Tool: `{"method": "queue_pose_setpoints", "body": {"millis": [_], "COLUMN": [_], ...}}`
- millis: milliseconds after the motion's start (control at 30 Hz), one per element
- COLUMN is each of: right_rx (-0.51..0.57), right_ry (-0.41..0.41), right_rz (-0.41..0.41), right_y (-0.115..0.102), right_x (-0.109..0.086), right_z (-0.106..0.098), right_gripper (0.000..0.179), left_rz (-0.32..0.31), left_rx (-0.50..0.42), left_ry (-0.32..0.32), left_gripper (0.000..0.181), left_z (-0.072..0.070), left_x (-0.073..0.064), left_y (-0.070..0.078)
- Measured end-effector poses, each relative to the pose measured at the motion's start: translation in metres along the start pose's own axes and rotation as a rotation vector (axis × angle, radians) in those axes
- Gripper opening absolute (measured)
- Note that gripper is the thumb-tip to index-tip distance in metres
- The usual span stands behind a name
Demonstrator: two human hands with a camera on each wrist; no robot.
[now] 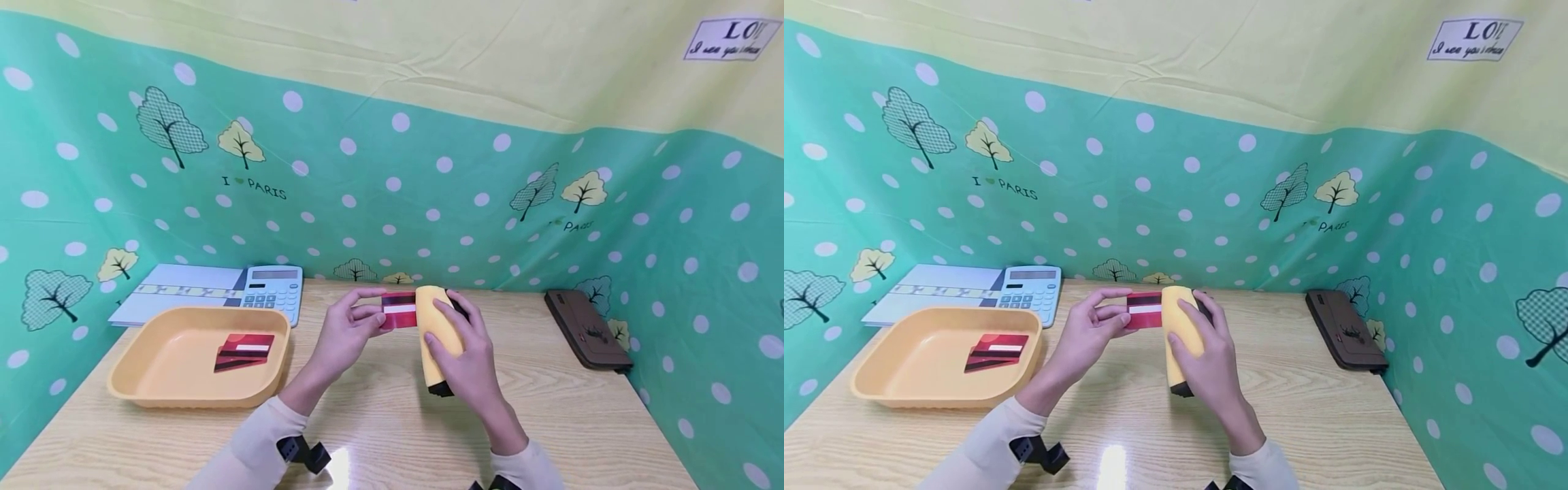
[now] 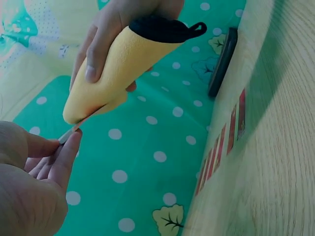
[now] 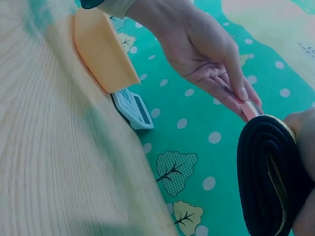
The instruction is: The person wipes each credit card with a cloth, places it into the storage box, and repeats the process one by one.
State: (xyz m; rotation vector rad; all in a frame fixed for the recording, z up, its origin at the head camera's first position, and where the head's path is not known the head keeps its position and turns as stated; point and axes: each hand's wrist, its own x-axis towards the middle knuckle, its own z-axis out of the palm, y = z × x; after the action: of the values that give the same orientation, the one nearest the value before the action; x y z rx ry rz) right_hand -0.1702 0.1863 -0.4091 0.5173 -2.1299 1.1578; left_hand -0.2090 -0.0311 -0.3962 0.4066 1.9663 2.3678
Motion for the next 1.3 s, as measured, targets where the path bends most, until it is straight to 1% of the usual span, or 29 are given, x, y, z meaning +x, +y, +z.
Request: {"method": "queue_pose_setpoints", "body": {"millis": [233, 400, 567, 700, 900, 1067, 1167, 1300], "right_rx": [0.008, 0.009, 0.013, 0.014, 0.005, -0.014, -0.019, -0.014], "right_ry": [-0.030, -0.079, -0.115, -0.119, -0.129, -0.137, -0.135, -0.113], "right_rz": [0.010, 0.007, -0.008, -0.015, -0.005, 0.003, 0.000, 0.003], "right_y": [-0.005, -0.010, -0.016, -0.019, -0.025, -0.027, -0.026, -0.022], "right_x": [-0.001, -0.003, -0.006, -0.009, -0.013, -0.015, -0.013, -0.005], "right_z": [0.004, 0.008, 0.014, 0.018, 0.023, 0.022, 0.020, 0.015], "right_gripper": [0.057, 0.057, 0.057, 0.057, 0.056, 0.057, 0.057, 0.057], "left_rz": [-0.018, -0.002, -0.003, -0.007, 0.006, 0.001, -0.003, 0.022], "left_rx": [-0.013, -0.016, -0.017, -0.003, 0.033, 0.029, 0.016, 0.008], "left_ry": [-0.008, -0.036, -0.041, -0.051, -0.038, -0.031, -0.034, -0.055], "left_gripper": [0.039, 0.038, 0.036, 0.036, 0.035, 0.035, 0.035, 0.035], "left_z": [0.003, 0.005, 0.003, 0.002, -0.001, 0.001, 0.003, 0.005], "left_x": [-0.001, -0.001, -0.004, -0.006, -0.009, -0.010, -0.009, -0.003], "left_y": [-0.003, -0.004, -0.004, -0.004, -0.005, -0.006, -0.005, 0.000]}}
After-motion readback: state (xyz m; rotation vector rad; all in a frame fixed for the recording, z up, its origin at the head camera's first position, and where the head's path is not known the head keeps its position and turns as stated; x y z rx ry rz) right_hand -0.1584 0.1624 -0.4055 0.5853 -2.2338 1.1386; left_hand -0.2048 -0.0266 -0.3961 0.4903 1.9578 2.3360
